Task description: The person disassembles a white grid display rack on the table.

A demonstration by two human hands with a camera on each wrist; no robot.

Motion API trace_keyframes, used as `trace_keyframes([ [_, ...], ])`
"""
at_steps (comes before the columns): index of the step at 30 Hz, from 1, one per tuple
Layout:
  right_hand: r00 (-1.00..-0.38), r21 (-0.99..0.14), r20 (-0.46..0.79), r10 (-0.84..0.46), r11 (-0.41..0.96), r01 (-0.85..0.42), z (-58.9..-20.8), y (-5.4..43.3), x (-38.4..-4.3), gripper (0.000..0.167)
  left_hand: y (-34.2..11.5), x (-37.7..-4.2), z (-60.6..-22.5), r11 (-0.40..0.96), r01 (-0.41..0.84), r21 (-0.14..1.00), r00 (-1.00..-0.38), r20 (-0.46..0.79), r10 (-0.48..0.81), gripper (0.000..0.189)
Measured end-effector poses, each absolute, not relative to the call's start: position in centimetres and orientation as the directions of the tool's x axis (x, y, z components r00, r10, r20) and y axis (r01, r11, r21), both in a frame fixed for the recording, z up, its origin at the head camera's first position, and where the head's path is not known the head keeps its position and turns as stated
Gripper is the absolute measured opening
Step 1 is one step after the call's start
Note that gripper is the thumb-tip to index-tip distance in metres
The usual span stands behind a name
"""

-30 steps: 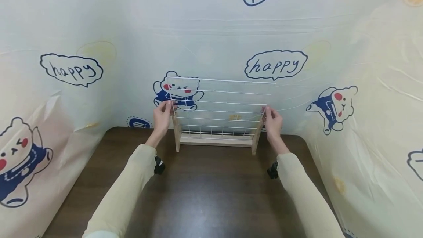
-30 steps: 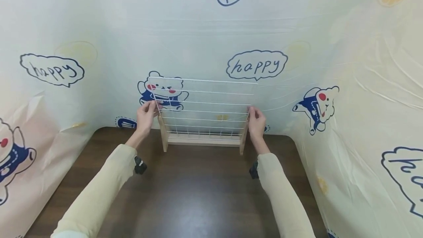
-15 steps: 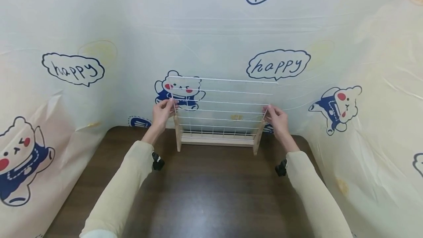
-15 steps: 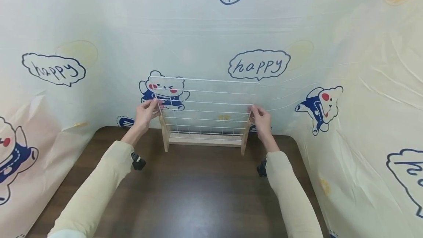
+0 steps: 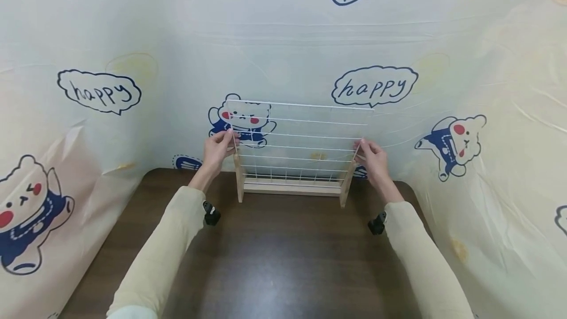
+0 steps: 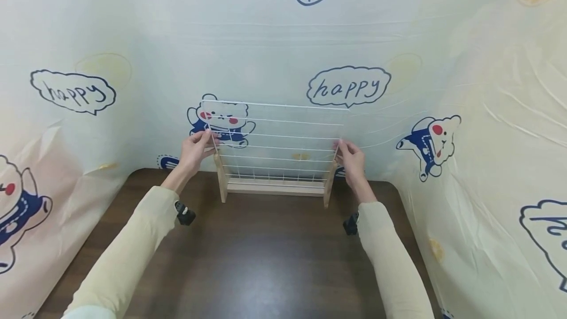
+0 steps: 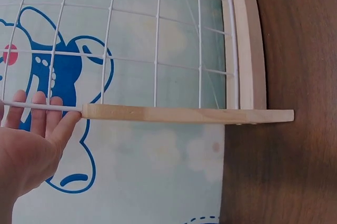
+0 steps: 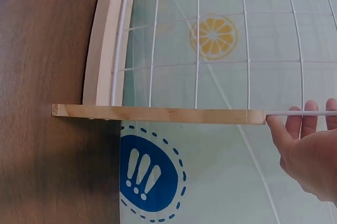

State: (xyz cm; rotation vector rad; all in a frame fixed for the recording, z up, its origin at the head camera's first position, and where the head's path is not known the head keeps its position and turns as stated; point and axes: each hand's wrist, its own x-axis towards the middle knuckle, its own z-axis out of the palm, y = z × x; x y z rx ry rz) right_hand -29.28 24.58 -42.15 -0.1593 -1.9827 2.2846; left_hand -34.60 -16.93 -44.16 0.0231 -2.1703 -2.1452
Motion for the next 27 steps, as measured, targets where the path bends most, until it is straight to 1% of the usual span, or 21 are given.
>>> trace_keyframes([
  [8,-0.99,-0.986,-0.026,0.139,-0.166,0.003,-41.7,24.7,-29.3,0.047,-16.8,-34.5,-44.1,-0.032,0.044,0.999,-0.996,0.042,-0.076,0.053],
  [16,-0.991,-0.975,-0.076,0.112,-0.216,0.05,-42.6,25.5,-30.4,0.049,-16.6,-34.6,-43.9,-0.097,0.038,0.995,-0.993,0.027,-0.112,0.047],
  [21,-0.993,-0.969,-0.078,0.086,-0.243,0.055,-41.8,25.4,-29.9,0.048,-16.4,-34.6,-43.8,-0.14,0.021,0.99,-0.993,0.004,-0.118,0.044],
  [27,-0.992,-0.969,-0.082,0.091,-0.241,0.058,-41.3,25.0,-29.3,0.048,-16.5,-34.6,-43.9,-0.139,-0.006,0.99,-0.994,-0.021,-0.108,0.044],
])
